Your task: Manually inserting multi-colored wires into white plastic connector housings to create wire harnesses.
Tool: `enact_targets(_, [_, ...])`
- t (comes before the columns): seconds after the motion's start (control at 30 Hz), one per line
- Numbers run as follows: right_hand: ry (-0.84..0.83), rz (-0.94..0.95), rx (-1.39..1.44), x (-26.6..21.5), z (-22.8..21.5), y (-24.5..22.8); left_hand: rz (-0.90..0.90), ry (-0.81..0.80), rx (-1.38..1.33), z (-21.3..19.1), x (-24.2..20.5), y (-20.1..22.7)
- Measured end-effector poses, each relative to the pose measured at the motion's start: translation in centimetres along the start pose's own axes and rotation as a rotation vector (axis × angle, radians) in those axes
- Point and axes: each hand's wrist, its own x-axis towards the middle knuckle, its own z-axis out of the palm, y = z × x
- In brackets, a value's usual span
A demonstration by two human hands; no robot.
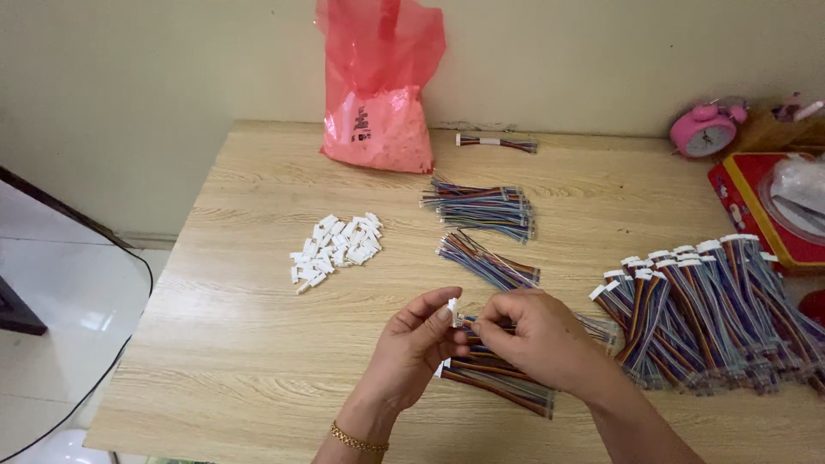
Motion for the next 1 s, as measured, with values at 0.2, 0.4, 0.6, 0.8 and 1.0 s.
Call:
enact_targets(0.2, [0.173, -0.339, -0.113, -0.2, 0.5, 1.1, -0.014, 0.004, 0.002, 0.1, 0.1, -0.2])
enact_targets(0.4, [0.035, 0.02, -0.038, -0.2, -0.4, -0.8, 0.005, 0.003, 0.009, 0.1, 0.2, -0.5])
enact_targets(0.6, [0.047, 0.004, -0.037, -0.3, -0.3, -0.8, 0.015, -0.01, 0.037, -0.3, 0.3, -0.8])
enact_targets(0.8, [0.074, -0.151, -0.088, -0.1, 0.3, 1.1, 0.0, 0.03, 0.053, 0.6, 0.1, -0.4])
enact_targets(1.0, [0.001, 0.074, 0.029, -0.3, -0.1, 0.5, 0.003, 0.012, 0.001, 0.3, 0.2, -1.0])
